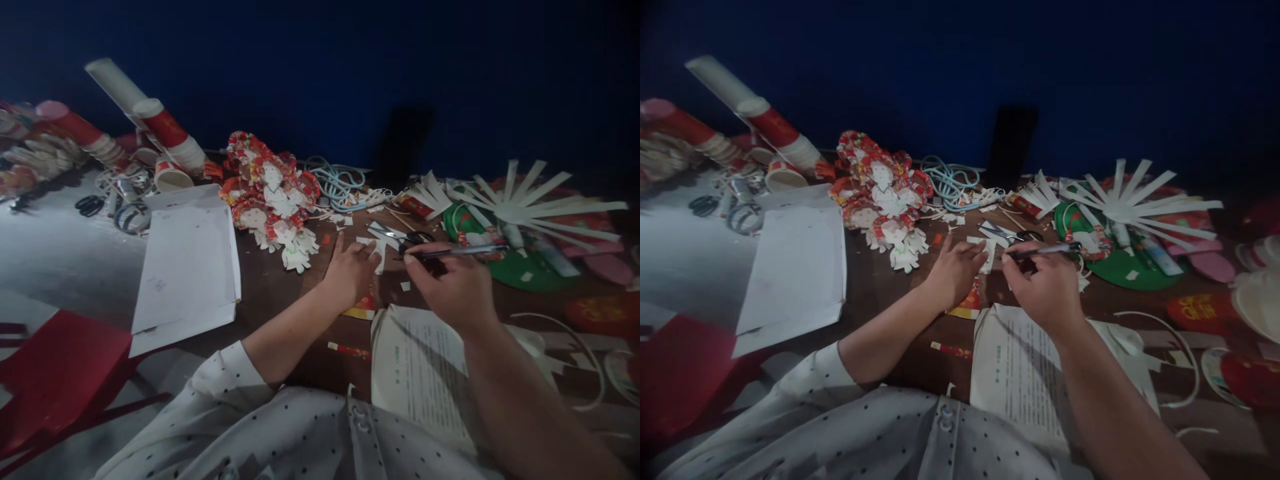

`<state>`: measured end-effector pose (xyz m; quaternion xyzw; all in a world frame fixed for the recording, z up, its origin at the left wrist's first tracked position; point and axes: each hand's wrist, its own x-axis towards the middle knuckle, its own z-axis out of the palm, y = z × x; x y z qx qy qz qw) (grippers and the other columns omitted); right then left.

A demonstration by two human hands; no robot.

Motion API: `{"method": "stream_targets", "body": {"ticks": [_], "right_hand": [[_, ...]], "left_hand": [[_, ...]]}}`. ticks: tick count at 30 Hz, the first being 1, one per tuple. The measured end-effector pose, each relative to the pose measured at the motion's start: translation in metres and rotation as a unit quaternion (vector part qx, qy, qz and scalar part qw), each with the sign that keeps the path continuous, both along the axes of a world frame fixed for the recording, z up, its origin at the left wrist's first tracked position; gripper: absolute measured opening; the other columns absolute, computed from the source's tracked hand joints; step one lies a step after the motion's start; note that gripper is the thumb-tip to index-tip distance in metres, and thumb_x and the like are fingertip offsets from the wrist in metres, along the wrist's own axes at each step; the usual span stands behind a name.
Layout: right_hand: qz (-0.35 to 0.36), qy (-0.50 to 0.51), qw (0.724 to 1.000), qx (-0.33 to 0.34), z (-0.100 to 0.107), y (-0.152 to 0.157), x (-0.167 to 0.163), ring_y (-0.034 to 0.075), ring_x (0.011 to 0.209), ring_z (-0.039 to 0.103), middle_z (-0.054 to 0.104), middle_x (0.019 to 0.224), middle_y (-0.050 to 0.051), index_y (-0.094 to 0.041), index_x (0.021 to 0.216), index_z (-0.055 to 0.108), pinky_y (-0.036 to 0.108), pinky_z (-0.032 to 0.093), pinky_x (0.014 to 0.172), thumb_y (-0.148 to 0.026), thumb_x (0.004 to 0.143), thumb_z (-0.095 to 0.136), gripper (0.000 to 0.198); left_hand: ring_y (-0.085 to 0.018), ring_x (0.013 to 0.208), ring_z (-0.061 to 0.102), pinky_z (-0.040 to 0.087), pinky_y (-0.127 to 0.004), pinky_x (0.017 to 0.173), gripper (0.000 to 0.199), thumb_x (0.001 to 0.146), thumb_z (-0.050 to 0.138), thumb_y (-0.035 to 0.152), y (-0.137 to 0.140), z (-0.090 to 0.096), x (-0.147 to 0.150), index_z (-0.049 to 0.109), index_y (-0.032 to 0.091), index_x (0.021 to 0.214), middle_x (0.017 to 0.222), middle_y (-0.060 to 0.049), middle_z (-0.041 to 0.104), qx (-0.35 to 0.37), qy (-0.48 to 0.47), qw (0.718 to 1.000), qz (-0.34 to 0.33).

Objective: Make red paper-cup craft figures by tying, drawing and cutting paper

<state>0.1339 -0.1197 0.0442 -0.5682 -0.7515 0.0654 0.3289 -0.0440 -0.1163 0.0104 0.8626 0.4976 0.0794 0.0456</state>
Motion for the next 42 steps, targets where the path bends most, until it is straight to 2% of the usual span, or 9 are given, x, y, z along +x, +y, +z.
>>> {"method": "stream_targets", "body": {"ticks": [3, 6, 9, 14, 21, 30, 42], "right_hand": [[-0.004, 0.02, 0.999, 0.027, -0.018, -0.005, 0.0, 0.019, 0.074, 0.066, 0.071, 0.082, 0.004, -0.02, 0.086, 0.068, 0.031, 0.05, 0.072, -0.032, 0.081, 0.059, 0.015], [0.002, 0.009, 1.0, 0.021, -0.034, -0.005, -0.001, 0.021, 0.079, 0.066, 0.071, 0.084, 0.005, -0.02, 0.086, 0.068, 0.034, 0.051, 0.076, -0.032, 0.082, 0.058, 0.017], [0.021, 0.002, 1.0, 0.015, -0.042, -0.004, -0.002, 0.021, 0.078, 0.067, 0.072, 0.083, 0.004, -0.02, 0.087, 0.068, 0.034, 0.051, 0.074, -0.031, 0.082, 0.058, 0.016], [0.049, 0.035, 0.998, -0.011, -0.044, -0.004, -0.004, 0.02, 0.083, 0.067, 0.072, 0.087, 0.004, -0.022, 0.089, 0.068, 0.033, 0.052, 0.079, -0.031, 0.083, 0.057, 0.015], [0.051, 0.013, 0.998, -0.017, -0.047, -0.005, -0.007, 0.021, 0.085, 0.067, 0.072, 0.089, 0.004, -0.022, 0.091, 0.068, 0.036, 0.051, 0.083, -0.035, 0.084, 0.055, 0.019], [0.039, -0.012, 0.999, -0.004, -0.05, -0.003, -0.005, 0.02, 0.085, 0.067, 0.071, 0.087, 0.004, -0.021, 0.09, 0.069, 0.034, 0.051, 0.08, -0.036, 0.083, 0.056, 0.02], [0.021, -0.036, 0.999, -0.022, -0.044, -0.003, 0.0, 0.022, 0.085, 0.067, 0.072, 0.088, 0.004, -0.022, 0.089, 0.07, 0.035, 0.052, 0.077, -0.035, 0.083, 0.056, 0.021]], "left_hand": [[-0.022, 0.121, 0.048, 0.017, -0.063, 0.112, 0.035, 0.09, 0.038, 0.017, -0.001, 0.001, -0.001, 0.056, 0.021, 0.119, 0.139, -0.007, 0.051, 0.005, -0.012, 1.0, -0.006], [-0.021, 0.121, 0.048, 0.016, -0.063, 0.112, 0.035, 0.09, 0.037, 0.015, -0.001, 0.001, -0.002, 0.056, 0.022, 0.119, 0.138, -0.006, 0.052, 0.001, -0.01, 1.0, -0.003], [-0.021, 0.121, 0.048, 0.016, -0.063, 0.112, 0.035, 0.089, 0.038, 0.015, -0.001, 0.001, -0.001, 0.055, 0.022, 0.119, 0.138, -0.006, 0.052, -0.004, -0.008, 1.0, -0.001], [-0.02, 0.12, 0.048, 0.015, -0.061, 0.113, 0.035, 0.089, 0.038, 0.015, 0.0, 0.002, -0.001, 0.055, 0.024, 0.118, 0.137, -0.003, 0.053, -0.013, -0.027, 1.0, 0.006], [-0.019, 0.12, 0.048, 0.014, -0.06, 0.113, 0.032, 0.089, 0.039, 0.017, 0.0, 0.003, -0.001, 0.055, 0.024, 0.116, 0.137, -0.004, 0.053, -0.024, -0.033, 0.999, 0.009], [-0.019, 0.12, 0.048, 0.014, -0.061, 0.113, 0.033, 0.089, 0.037, 0.016, 0.0, 0.004, -0.001, 0.056, 0.024, 0.116, 0.138, -0.003, 0.052, -0.027, -0.035, 0.999, 0.014], [-0.02, 0.119, 0.049, 0.017, -0.062, 0.112, 0.034, 0.09, 0.037, 0.016, 0.0, 0.001, -0.001, 0.055, 0.023, 0.117, 0.137, -0.005, 0.053, -0.004, -0.029, 1.0, 0.008]]}}
